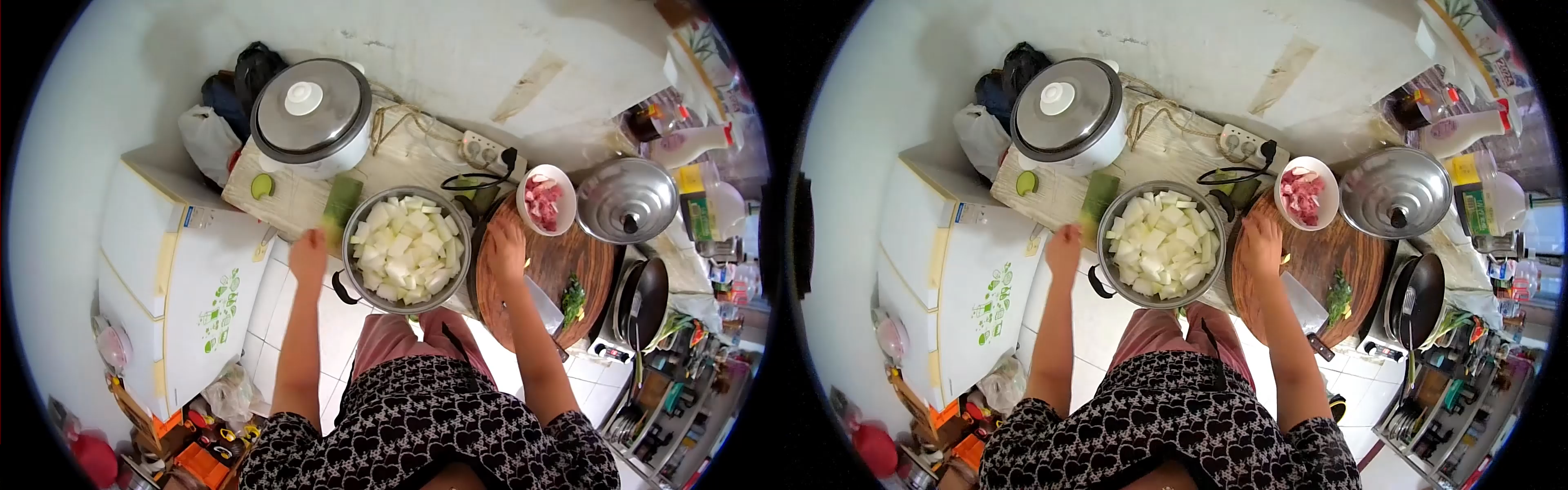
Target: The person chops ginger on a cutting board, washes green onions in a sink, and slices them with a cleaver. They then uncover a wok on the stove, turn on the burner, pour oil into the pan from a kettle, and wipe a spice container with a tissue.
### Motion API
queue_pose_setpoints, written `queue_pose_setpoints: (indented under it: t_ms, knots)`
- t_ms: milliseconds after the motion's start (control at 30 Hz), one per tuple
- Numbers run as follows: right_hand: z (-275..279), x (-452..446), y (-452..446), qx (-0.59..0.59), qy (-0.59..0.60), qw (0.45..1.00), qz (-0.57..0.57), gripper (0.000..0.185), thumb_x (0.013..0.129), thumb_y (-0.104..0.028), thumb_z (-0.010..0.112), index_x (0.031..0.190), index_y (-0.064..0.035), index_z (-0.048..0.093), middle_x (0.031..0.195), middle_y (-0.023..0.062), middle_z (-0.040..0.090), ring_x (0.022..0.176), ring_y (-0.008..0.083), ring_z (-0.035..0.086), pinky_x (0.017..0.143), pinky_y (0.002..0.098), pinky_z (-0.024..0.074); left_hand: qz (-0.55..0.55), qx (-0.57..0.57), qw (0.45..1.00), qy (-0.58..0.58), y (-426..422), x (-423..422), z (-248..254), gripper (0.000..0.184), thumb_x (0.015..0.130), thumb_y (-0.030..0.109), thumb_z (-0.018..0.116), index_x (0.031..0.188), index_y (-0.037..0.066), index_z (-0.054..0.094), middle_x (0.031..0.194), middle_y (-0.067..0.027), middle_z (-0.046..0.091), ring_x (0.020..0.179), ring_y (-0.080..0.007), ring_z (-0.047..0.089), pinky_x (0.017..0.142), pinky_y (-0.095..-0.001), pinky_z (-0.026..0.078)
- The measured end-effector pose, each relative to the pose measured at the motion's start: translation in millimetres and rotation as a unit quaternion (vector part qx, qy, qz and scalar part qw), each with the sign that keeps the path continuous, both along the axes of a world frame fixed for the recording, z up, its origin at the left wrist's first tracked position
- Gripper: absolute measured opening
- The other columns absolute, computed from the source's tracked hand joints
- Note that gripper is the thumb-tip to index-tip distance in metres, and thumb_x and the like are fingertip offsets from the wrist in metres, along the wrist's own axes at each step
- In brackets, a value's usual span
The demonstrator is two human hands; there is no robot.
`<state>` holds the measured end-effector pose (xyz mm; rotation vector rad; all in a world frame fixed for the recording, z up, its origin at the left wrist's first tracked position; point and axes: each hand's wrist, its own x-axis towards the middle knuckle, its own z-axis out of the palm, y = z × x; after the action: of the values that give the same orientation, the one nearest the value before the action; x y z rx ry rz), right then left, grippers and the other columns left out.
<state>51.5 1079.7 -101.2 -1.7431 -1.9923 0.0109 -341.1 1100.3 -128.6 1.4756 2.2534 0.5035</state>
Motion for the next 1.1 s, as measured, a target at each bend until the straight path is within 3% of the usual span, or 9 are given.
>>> queue_pose_setpoints:
  t_ms: [67, 167, 233, 300, 433, 533, 700, 900, 1100]
  knots:
    - [15.4, -7.6, -36.4, 0.011, 0.008, 1.0, -0.016, 0.026, 0.069, 0.001, 0.059, 0.094, -0.0073, 0.063, 0.105, 0.0097, 0.058, 0.095, 0.0314, 0.053, 0.084, 0.0441, 0.0416, 0.03, 0.122, 0.991, 0.046, 28.7, -34.0, -9.1, 0.027, 0.088, 0.032, 0.053, 0.088, 0.009, 0.066, 0.084, -0.0136, 0.066, 0.078, -0.0353, 0.062, 0.066, -0.0456, 0.047]
    - [23.1, -5.9, -93.4, 0.021, 0.027, 0.999, -0.038, 0.022, 0.068, 0.0, 0.061, 0.088, -0.0082, 0.062, 0.101, 0.008, 0.058, 0.092, 0.03, 0.053, 0.078, 0.0413, 0.0421, 0.052, 0.138, 0.984, 0.102, 77.9, -76.9, -16.5, 0.026, 0.088, 0.031, 0.055, 0.095, 0.009, 0.065, 0.085, -0.0136, 0.064, 0.076, -0.0334, 0.061, 0.068, -0.0435, 0.048]
    - [14.8, 2.0, -125.0, -0.019, -0.005, 0.998, -0.065, 0.022, 0.067, -0.001, 0.061, 0.088, -0.0099, 0.062, 0.1, 0.0075, 0.058, 0.091, 0.0285, 0.054, 0.076, 0.0402, 0.0415, -0.031, 0.262, 0.963, 0.063, 90.3, -59.5, 26.9, 0.016, 0.089, 0.019, 0.055, 0.095, 0.007, 0.064, 0.087, -0.0117, 0.062, 0.074, -0.0285, 0.06, 0.065, -0.038, 0.048]
    - [15.3, 10.1, -150.4, -0.018, 0.002, 0.995, -0.103, 0.023, 0.067, -0.002, 0.061, 0.089, -0.0109, 0.063, 0.1, 0.0072, 0.057, 0.092, 0.0278, 0.053, 0.075, 0.0405, 0.0408, -0.042, 0.271, 0.962, -0.008, 85.1, -16.4, 67.2, 0.012, 0.088, 0.013, 0.057, 0.094, 0.006, 0.063, 0.084, -0.0097, 0.06, 0.071, -0.0243, 0.058, 0.063, -0.0337, 0.047]
    - [13.2, 42.9, -199.9, -0.086, -0.05, 0.968, -0.232, 0.028, 0.066, -0.003, 0.061, 0.093, -0.01, 0.064, 0.107, 0.0097, 0.053, 0.099, 0.0311, 0.051, 0.077, 0.0415, 0.0408, -0.211, 0.308, 0.916, -0.145, 53.4, 63.5, 55.4, 0.01, 0.085, 0.006, 0.058, 0.094, 0.005, 0.062, 0.083, -0.0078, 0.059, 0.068, -0.0197, 0.056, 0.062, -0.0302, 0.046]
    - [13.7, 62.5, -230.9, -0.109, -0.083, 0.932, -0.336, 0.036, 0.068, -0.001, 0.056, 0.103, -0.0083, 0.061, 0.112, 0.0141, 0.05, 0.106, 0.0337, 0.048, 0.084, 0.0445, 0.0404, -0.307, 0.218, 0.895, -0.24, 14.7, 135.5, 47.0, 0.012, 0.082, 0.002, 0.06, 0.093, 0.006, 0.062, 0.084, -0.0078, 0.059, 0.062, -0.0184, 0.056, 0.055, -0.0285, 0.046]
    - [6.4, 85.2, -259.9, -0.154, -0.117, 0.919, -0.343, 0.057, 0.068, 0.002, 0.054, 0.124, -0.0079, 0.05, 0.119, 0.0155, 0.05, 0.113, 0.0334, 0.046, 0.099, 0.0442, 0.0325, -0.402, 0.101, 0.861, -0.296, -38.6, 223.9, 46.3, 0.008, 0.081, 0.008, 0.064, 0.088, 0.008, 0.064, 0.084, -0.0082, 0.059, 0.067, -0.0239, 0.059, 0.058, -0.0323, 0.047]
    - [4.5, 104.5, -262.5, -0.122, -0.056, 0.931, -0.34, 0.044, 0.07, -0.01, 0.06, 0.114, -0.0097, 0.057, 0.108, 0.0117, 0.055, 0.104, 0.0295, 0.052, 0.094, 0.047, 0.0349, -0.497, 0.09, 0.826, -0.251, -58.6, 282.8, 46.5, 0.009, 0.079, 0.01, 0.063, 0.087, 0.008, 0.065, 0.087, -0.0085, 0.06, 0.083, -0.0298, 0.058, 0.07, -0.0375, 0.047]
    - [30.0, 171.8, -292.6, 0.051, 0.05, 0.931, -0.358, 0.023, 0.071, -0.006, 0.067, 0.094, -0.0081, 0.064, 0.102, 0.0127, 0.057, 0.091, 0.0313, 0.056, 0.077, 0.0393, 0.0464, -0.483, 0.06, 0.844, -0.227, -88.0, 323.3, 53.0, 0.011, 0.08, 0.009, 0.063, 0.09, 0.006, 0.065, 0.086, -0.0092, 0.059, 0.076, -0.028, 0.058, 0.068, -0.0346, 0.047]
